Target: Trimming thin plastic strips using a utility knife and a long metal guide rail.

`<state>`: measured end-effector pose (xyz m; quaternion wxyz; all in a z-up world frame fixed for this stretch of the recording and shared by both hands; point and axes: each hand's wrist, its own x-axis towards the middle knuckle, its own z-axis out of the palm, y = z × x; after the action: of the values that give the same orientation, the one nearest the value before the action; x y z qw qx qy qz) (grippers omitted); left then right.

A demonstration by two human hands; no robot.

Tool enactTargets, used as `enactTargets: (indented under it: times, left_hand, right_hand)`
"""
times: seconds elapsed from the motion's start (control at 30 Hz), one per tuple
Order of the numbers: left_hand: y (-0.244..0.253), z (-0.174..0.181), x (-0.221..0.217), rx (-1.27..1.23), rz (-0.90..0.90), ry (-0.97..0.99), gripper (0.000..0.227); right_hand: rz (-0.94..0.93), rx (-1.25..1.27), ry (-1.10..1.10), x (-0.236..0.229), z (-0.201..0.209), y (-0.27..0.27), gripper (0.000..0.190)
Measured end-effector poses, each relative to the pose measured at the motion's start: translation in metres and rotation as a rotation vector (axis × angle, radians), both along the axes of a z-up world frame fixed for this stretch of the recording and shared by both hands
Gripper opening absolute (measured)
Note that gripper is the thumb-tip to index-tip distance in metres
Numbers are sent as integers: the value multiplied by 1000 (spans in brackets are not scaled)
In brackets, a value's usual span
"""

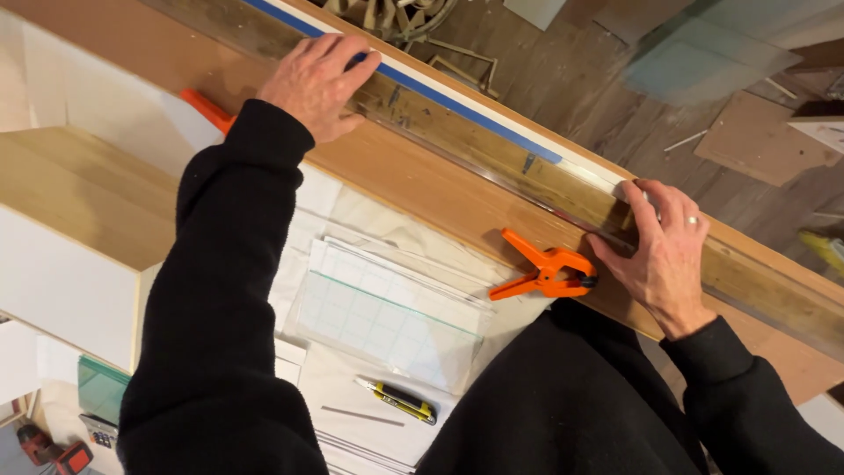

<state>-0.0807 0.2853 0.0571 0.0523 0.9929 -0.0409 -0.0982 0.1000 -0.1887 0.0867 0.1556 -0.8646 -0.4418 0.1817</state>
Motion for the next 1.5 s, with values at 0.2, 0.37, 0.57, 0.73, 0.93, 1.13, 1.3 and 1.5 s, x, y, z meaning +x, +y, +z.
enactTargets:
  times: [0.2, 0.37, 0.57, 0.73, 0.93, 1.13, 1.3, 1.5]
  left_hand:
    - [-1, -1, -12, -33, 65, -20, 76]
    - [-8, -7, -15, 34, 44, -18, 76]
    - [-7, -43, -33, 203, 34, -166, 68]
    - [-1, -51, -37, 184, 23, -166, 70]
    - [5, -58, -39, 198, -6, -181, 74]
    - [8, -60, -36, 229, -26, -235, 71]
    - [10, -61, -30, 239, -53, -274, 65]
    - [10, -52, -11, 226, -97, -317, 62]
  right_hand:
    - [58, 27, -38, -3, -11, -9, 73]
    - [76, 2, -124, -3, -21, -20, 72]
    - [77, -34, -149, -4, -27, -23, 78]
    - [88, -43, -165, -5, -32, -28, 76]
    - [71, -32, -160, -7, -33, -26, 71]
    - [59, -31, -171, -9, -40, -31, 71]
    - [73, -23, -212, -9, -38, -29, 71]
    - [44, -14, -189, -4, -37, -29, 70]
